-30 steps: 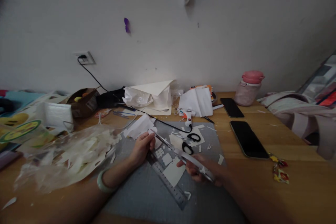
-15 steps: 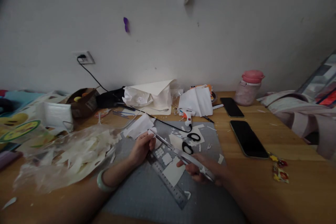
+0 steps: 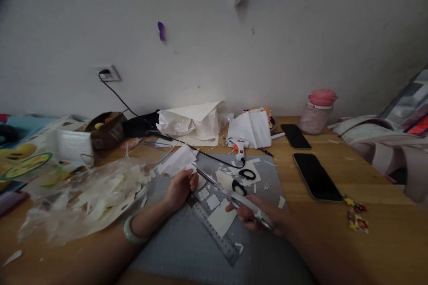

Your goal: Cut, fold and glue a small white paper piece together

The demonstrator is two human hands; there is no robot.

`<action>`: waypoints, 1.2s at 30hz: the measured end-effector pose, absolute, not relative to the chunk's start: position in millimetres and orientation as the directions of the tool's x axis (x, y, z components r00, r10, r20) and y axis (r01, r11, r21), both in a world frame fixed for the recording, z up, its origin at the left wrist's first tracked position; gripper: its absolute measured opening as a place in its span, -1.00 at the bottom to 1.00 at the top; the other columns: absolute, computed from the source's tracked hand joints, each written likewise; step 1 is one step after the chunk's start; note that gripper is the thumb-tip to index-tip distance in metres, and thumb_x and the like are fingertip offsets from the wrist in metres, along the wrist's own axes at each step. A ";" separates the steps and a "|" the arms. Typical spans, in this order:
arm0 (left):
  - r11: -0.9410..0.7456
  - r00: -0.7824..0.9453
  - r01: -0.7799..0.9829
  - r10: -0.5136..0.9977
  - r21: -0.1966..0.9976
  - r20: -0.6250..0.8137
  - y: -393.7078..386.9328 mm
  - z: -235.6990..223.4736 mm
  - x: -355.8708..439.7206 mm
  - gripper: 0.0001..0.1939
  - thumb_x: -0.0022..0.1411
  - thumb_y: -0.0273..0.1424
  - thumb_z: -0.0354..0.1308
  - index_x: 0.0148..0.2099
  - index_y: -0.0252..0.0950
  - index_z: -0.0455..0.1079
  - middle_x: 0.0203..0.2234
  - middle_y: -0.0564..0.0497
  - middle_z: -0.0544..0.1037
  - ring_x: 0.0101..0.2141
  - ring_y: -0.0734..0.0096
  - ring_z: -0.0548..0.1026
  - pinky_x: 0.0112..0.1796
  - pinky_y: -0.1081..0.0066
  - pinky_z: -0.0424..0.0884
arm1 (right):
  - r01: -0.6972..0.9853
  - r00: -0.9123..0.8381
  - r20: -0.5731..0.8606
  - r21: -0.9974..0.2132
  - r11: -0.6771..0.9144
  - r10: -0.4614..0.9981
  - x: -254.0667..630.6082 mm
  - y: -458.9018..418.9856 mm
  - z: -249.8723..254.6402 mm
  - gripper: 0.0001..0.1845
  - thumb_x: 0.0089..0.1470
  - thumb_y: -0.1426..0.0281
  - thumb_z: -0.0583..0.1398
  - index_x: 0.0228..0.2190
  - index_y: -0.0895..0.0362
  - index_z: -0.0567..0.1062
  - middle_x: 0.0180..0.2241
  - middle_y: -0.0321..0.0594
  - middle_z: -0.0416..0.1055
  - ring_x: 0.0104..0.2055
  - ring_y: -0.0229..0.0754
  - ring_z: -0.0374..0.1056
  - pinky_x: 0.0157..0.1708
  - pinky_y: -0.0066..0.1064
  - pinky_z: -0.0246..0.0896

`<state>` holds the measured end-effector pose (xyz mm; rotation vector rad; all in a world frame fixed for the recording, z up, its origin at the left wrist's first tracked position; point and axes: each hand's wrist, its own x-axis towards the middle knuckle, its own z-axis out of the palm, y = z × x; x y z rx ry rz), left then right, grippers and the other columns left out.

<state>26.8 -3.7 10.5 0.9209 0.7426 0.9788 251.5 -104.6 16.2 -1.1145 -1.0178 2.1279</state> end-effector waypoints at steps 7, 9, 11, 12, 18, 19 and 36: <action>0.236 0.375 -0.259 0.918 0.936 -0.128 -5.2 12.1 27.0 -0.71 -0.07 -0.24 0.13 -0.62 -0.28 0.14 -0.81 0.16 0.22 -0.73 0.60 0.12 -0.62 0.49 -0.03 | -0.098 -0.497 -0.481 -0.796 -0.598 0.722 253.4 -105.8 14.4 -0.56 -0.17 0.26 0.27 -0.20 0.19 0.41 -0.64 -0.53 0.03 -0.74 -0.55 -0.12 -0.79 -0.59 -0.39; 0.238 0.376 -0.261 0.918 0.936 -0.128 -5.5 12.4 27.0 -0.71 -0.08 -0.25 0.16 -0.61 -0.29 0.16 -0.80 0.17 0.22 -0.73 0.62 0.12 -0.62 0.50 -0.03 | -0.098 -0.498 -0.469 -0.806 -0.584 0.730 253.7 -106.3 13.5 -0.55 -0.17 0.25 0.28 -0.21 0.19 0.40 -0.64 -0.53 0.02 -0.74 -0.55 -0.12 -0.79 -0.58 -0.39; 0.241 0.381 -0.270 0.916 0.932 -0.127 -5.6 12.2 27.1 -0.71 -0.09 -0.26 0.18 -0.61 -0.30 0.16 -0.80 0.18 0.23 -0.73 0.63 0.11 -0.62 0.51 -0.04 | -0.101 -0.496 -0.465 -0.808 -0.581 0.734 253.9 -106.5 12.3 -0.56 -0.16 0.26 0.27 -0.21 0.19 0.41 -0.63 -0.53 0.03 -0.74 -0.55 -0.13 -0.78 -0.58 -0.39; 0.243 0.382 -0.273 0.915 0.931 -0.127 -5.5 11.9 27.1 -0.70 -0.09 -0.26 0.19 -0.61 -0.30 0.16 -0.80 0.18 0.23 -0.73 0.64 0.11 -0.62 0.51 -0.04 | -0.106 -0.497 -0.458 -0.811 -0.575 0.737 254.0 -106.5 11.5 -0.57 -0.16 0.26 0.27 -0.21 0.19 0.41 -0.63 -0.52 0.03 -0.73 -0.55 -0.14 -0.77 -0.58 -0.38; 0.250 0.396 -0.274 0.909 0.929 -0.128 -4.9 10.4 27.0 -0.71 -0.09 -0.26 0.19 -0.60 -0.30 0.17 -0.79 0.18 0.24 -0.73 0.64 0.12 -0.62 0.51 -0.04 | -0.078 -0.496 -0.452 -0.827 -0.556 0.742 253.0 -107.3 11.6 -0.59 -0.10 0.24 0.24 -0.20 0.17 0.40 -0.62 -0.51 0.02 -0.71 -0.53 -0.17 -0.74 -0.55 -0.38; 0.248 0.397 -0.274 0.909 0.929 -0.125 -4.9 10.5 26.9 -0.71 -0.09 -0.27 0.19 -0.60 -0.30 0.17 -0.79 0.17 0.24 -0.73 0.64 0.12 -0.62 0.51 -0.04 | -0.080 -0.484 -0.455 -0.828 -0.556 0.747 252.5 -107.8 12.8 -0.61 -0.09 0.24 0.24 -0.20 0.17 0.41 -0.63 -0.51 0.01 -0.70 -0.52 -0.17 -0.73 -0.55 -0.38; 0.240 0.366 -0.185 0.917 0.953 -0.159 -4.5 2.6 26.6 -0.61 0.02 -0.10 0.08 -0.64 -0.30 0.29 -0.79 0.07 0.30 -0.72 0.54 0.15 -0.61 0.44 -0.03 | -0.069 -0.469 -0.456 -0.835 -0.546 0.757 248.5 -109.1 21.0 -0.57 -0.13 0.20 0.27 -0.24 0.19 0.39 -0.62 -0.51 0.03 -0.72 -0.54 -0.17 -0.75 -0.56 -0.41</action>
